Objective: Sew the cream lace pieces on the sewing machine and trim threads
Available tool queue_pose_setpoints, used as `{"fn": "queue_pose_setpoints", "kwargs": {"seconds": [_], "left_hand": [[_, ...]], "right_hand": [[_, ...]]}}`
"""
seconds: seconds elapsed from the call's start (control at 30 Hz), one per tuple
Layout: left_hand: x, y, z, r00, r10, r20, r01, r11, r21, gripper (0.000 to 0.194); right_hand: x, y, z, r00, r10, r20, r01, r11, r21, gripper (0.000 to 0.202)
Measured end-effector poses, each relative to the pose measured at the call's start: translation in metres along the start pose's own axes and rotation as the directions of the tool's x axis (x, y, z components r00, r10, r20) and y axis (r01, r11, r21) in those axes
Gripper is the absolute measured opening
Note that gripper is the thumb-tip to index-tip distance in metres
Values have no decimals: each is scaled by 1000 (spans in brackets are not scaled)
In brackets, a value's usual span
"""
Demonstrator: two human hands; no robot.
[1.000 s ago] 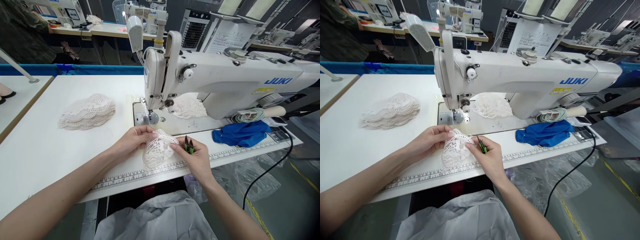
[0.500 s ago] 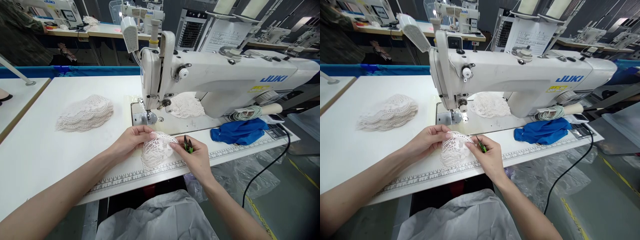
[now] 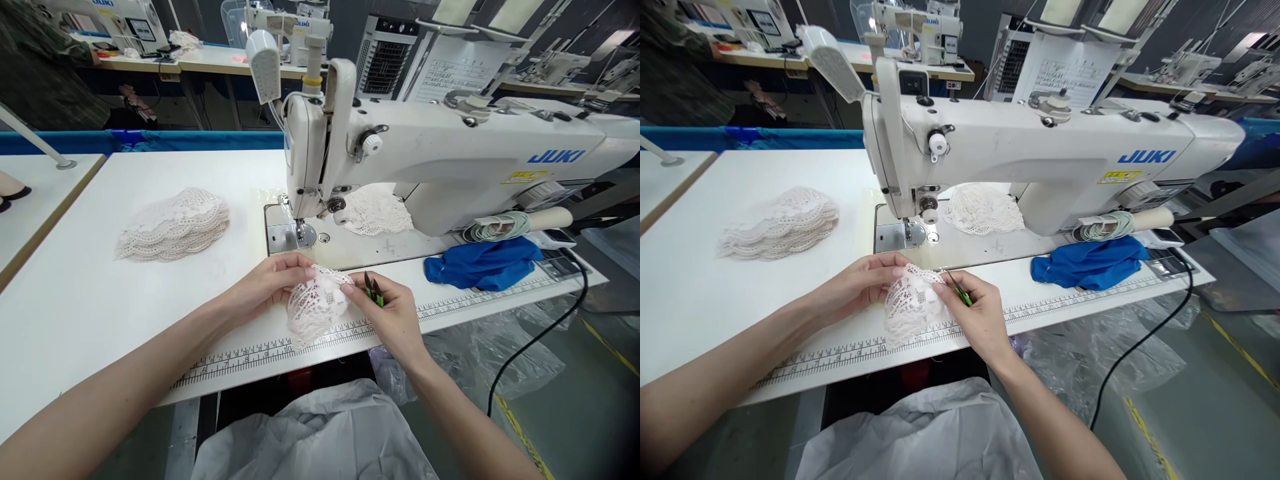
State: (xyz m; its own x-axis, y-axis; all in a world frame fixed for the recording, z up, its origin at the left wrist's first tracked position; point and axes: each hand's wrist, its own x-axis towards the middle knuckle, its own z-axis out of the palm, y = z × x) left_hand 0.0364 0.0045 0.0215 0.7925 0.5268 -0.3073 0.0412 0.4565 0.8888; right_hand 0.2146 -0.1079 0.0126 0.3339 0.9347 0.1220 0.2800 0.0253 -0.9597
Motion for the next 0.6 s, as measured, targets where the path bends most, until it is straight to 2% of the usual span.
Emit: {"fn": "queue_pose_setpoints", "kwargs": {"seconds": [0.07, 0.2, 0.3, 0.33, 0.4, 0.5, 0.6], "left_hand": [[0, 0, 2, 999, -17, 30, 14, 997, 82, 24], [0, -1, 5, 999, 25, 39, -31, 985, 171, 21], [0, -1, 5, 999, 37, 28, -42, 982, 182, 19], [0, -1, 5, 999, 39, 16, -41, 983, 181, 19], [0, -1, 5, 999, 43, -9, -40, 983, 179, 19], [0, -2, 5, 999, 45, -17, -41, 981, 188, 19], [0, -3, 6, 999, 46, -19, -42, 979, 200, 21]], "right_hand": [[0, -1, 2, 999, -2, 50, 3, 1000, -5, 19], [1, -1, 7, 995, -22, 96, 25, 999, -32, 18], [0, 0, 8, 990, -142, 7, 142, 988, -57, 14], [0, 1, 8, 974, -224, -40, 219, 971, -93, 12], [0, 4, 7, 908, -412, -79, 389, 897, -209, 8], [0, 9, 6, 790, -613, 30, 577, 725, -376, 21], [-1, 12, 6, 722, -683, 113, 632, 585, -508, 33]]}}
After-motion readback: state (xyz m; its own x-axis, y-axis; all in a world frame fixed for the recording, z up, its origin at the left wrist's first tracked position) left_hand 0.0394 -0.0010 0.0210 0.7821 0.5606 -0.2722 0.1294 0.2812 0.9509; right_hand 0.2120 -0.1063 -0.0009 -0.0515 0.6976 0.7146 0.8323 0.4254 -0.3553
